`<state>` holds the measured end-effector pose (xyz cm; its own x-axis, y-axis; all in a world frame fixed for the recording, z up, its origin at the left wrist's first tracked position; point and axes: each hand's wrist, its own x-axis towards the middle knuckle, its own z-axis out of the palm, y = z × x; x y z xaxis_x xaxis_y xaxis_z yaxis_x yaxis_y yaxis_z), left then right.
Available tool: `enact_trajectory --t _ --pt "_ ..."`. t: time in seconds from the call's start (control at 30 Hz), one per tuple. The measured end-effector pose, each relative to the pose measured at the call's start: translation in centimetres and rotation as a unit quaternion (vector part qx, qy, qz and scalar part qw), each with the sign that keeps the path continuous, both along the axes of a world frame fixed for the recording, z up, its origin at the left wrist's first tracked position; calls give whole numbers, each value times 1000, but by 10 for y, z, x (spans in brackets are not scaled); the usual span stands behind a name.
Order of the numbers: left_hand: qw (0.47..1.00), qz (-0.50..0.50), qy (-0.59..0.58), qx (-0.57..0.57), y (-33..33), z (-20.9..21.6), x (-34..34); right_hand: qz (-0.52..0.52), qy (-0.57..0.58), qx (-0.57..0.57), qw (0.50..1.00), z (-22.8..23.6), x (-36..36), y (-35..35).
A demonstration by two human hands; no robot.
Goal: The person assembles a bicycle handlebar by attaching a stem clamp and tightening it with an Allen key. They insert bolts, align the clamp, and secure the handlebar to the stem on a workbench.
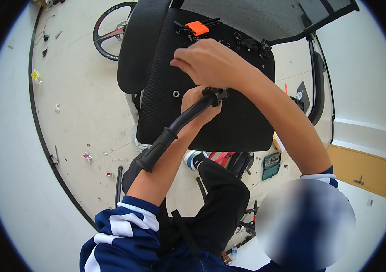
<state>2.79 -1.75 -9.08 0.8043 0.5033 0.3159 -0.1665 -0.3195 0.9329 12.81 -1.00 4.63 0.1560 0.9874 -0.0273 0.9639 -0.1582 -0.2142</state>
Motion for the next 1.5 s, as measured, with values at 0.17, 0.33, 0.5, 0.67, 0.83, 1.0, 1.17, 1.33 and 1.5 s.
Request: enact_trajectory --t 0.17,0.33,0.5,0.67,0.83,1.0,1.17,1.33,1.5 --pt "997 -23 63 -37 0 1 -2 -65 35 -34 997 4 13 3" --pt "999 -29 44 -10 -1 -1 -4 -140 232 89 959 -6 -5 -3" --pt "999 -39 36 4 1 -2 -3 -311 474 -84 819 7 -7 5" --pt "998 -30 39 36 2 0 -4 -358 625 -4 694 1 8 -6" --pt "992 -44 53 103 8 -1 -6 -395 764 153 486 -13 38 -37" --pt "990 -71 36 119 5 -1 -5 -370 827 399 142 -61 38 -106" --pt "981 -87 1 171 10 -5 -2 -446 743 498 21 -78 7 -142" --pt "988 -84 30 125 7 1 -3 -435 740 508 72 -65 14 -118" --pt "994 -58 28 93 2 0 -3 -468 737 456 171 -47 19 -107"
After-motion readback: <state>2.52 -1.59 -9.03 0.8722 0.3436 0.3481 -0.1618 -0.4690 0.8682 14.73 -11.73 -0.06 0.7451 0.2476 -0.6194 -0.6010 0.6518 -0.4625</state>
